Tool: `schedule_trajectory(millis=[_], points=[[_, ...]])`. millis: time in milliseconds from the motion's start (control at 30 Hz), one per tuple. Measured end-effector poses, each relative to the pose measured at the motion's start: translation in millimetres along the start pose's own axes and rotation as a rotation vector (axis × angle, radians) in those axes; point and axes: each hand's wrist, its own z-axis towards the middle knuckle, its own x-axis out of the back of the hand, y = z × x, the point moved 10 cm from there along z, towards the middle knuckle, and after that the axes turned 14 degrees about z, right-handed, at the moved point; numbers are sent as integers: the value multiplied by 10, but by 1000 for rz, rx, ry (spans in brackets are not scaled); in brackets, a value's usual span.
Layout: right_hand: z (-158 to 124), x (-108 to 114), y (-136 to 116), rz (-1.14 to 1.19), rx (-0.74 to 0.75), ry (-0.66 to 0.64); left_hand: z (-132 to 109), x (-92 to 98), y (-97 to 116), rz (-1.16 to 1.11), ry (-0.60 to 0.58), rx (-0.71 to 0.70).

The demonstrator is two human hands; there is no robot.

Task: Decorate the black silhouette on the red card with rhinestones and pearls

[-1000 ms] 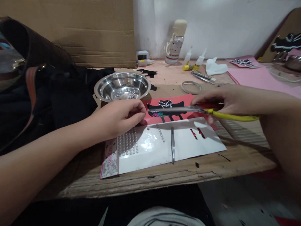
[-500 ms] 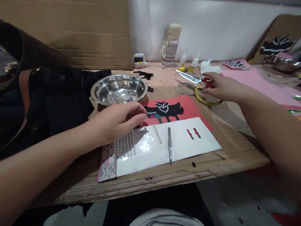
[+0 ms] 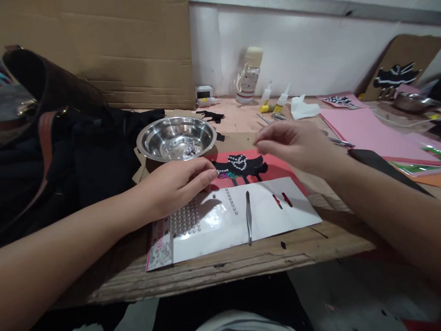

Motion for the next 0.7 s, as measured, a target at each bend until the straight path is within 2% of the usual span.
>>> schedule_trajectory(millis=[67,100,200,400,533,700], points=[[-42,-348,-265,86,78,-165,-3,16,10,8,15,-7],[-59,-467,-382,126,117,-206,-4,26,17,6,23,-13],[-74,-687,-594,251,189,-248,-7,36,35,-6,32,-32],[-53,-751,-486,394,122,-186,-8,4,2,-25,20,-6],[-127,-724,-453,377,123,-205,-15,4,16,-1,6,9],[-180,-657,-484,316,180,-144,-12,12,40,21,6,21]])
